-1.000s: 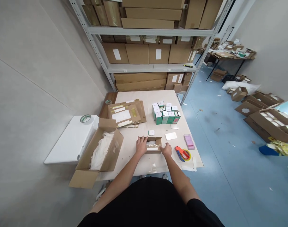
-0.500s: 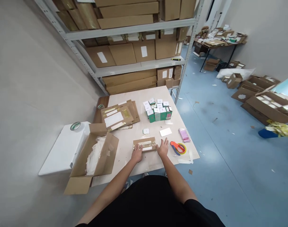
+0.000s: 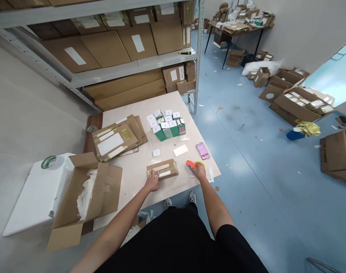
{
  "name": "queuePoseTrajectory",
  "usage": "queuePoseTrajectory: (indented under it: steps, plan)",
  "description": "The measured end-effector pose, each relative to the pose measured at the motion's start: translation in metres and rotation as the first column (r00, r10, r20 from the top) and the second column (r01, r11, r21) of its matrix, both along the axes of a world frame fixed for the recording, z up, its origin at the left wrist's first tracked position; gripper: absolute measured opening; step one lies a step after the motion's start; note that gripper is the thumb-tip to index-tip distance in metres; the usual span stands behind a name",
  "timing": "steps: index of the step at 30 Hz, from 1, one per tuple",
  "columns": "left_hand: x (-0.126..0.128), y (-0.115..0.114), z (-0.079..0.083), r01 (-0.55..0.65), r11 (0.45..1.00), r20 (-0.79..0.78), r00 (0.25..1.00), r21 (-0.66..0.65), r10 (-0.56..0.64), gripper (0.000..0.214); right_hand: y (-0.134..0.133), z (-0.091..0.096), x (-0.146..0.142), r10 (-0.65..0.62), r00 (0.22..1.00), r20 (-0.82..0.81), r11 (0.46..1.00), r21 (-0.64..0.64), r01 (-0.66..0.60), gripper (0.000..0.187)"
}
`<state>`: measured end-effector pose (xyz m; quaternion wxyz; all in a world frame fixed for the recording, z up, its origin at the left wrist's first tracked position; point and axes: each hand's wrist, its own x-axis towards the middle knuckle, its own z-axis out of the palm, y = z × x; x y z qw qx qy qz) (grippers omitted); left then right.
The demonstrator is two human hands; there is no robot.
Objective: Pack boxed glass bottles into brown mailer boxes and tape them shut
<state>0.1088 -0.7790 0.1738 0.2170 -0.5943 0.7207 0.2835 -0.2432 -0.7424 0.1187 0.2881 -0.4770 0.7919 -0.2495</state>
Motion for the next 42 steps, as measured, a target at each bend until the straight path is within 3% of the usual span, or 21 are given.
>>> queuePoseTrajectory:
  steps: [6, 12, 17, 23, 27, 30, 33, 37, 42]
  plan:
    - [-0.002, -0.016, 0.009, 0.082, 0.982, 0.131, 0.986, 0.173, -0.106, 0.138, 0.006, -0.013, -0.001, 0.037, 0.999, -0.016, 0.993, 0.114, -0.035, 0.035]
    - [-0.008, -0.016, 0.015, 0.074, 0.977, 0.141, 0.985, 0.201, -0.104, 0.145, 0.020, -0.032, 0.012, 0.245, 0.962, -0.118, 0.927, 0.319, -0.197, 0.063]
    - [-0.010, -0.011, 0.015, 0.044, 0.982, 0.117, 0.991, 0.185, -0.066, 0.146, 0.000, -0.032, 0.005, 0.278, 0.940, -0.197, 0.904, 0.384, -0.187, 0.040]
    - [-0.011, -0.013, 0.010, -0.003, 0.980, 0.078, 0.997, 0.199, -0.013, 0.152, -0.015, -0.001, -0.003, 0.300, 0.898, -0.321, 0.947, 0.215, -0.240, 0.027]
    - [-0.013, -0.011, 0.004, -0.026, 0.980, 0.055, 0.998, 0.196, 0.015, 0.155, -0.020, 0.034, 0.012, 0.269, 0.888, -0.374, 0.952, -0.035, -0.303, 0.020]
    - [-0.015, -0.009, 0.000, -0.066, 0.982, 0.010, 0.998, 0.179, 0.065, 0.156, -0.029, 0.060, 0.043, 0.323, 0.921, -0.218, 0.904, -0.218, -0.368, 0.018]
    - [-0.013, -0.006, -0.002, -0.080, 0.985, -0.034, 0.996, 0.151, 0.086, 0.150, -0.034, 0.073, 0.085, 0.401, 0.915, 0.052, 0.892, -0.249, -0.377, 0.025]
    - [0.003, -0.002, -0.002, -0.091, 0.988, -0.169, 0.979, 0.129, 0.112, 0.128, -0.025, 0.066, 0.130, 0.422, 0.869, 0.258, 0.903, -0.206, -0.377, 0.031]
    - [0.031, 0.004, -0.002, -0.107, 0.988, -0.401, 0.904, 0.113, 0.144, 0.101, -0.012, 0.051, 0.146, 0.367, 0.880, 0.303, 0.930, -0.146, -0.338, 0.032]
